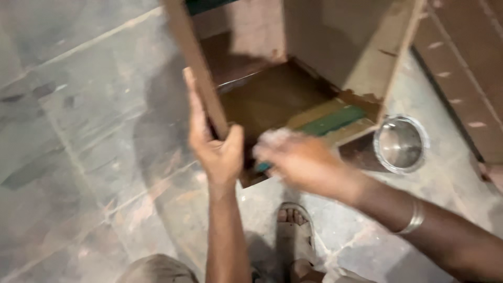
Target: The person paints the inside of a wooden box using a cloth dipped in a metal container of brown paint. They rotate the box to access different sides and apply paint to the interior surfaces.
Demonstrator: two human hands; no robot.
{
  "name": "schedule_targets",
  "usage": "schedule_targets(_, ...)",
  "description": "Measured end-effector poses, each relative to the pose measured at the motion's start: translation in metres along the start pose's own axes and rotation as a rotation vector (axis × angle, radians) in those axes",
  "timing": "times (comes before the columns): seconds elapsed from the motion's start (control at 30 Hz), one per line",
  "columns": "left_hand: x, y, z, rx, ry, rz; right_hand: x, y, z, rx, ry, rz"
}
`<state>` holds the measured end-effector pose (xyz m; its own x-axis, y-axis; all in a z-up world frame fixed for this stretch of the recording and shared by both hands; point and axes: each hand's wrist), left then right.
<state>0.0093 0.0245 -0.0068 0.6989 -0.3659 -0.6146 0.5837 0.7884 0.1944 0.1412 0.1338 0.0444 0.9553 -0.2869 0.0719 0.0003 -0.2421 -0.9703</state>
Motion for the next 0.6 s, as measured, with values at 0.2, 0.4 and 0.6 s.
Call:
schedule_targets(0.2,0.008,-0.002,0.013,0.050,-0.129,0.036,0.059,-0.001,0.061,0.302,0.308,-0.102)
schedule_targets(0.4,0.007,0.001,0.031,0.003,-0.012,-0.006,0.115,-0.018,0.080,0.546,0.396,0.216)
schedule_targets(0.6,0.006,0.001,0.041,0.053,-0.088,0.007,0.088,0.005,-0.035,0.204,0.067,0.081)
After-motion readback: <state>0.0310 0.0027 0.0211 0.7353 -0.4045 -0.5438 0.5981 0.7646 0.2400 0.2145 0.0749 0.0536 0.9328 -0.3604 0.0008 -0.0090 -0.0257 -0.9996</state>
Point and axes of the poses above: each hand's wrist, its own x-axis away from the middle knuckle, its own y-axis out of the palm, z = x × y, and after that the axes turned 15 degrees about y, right-handed
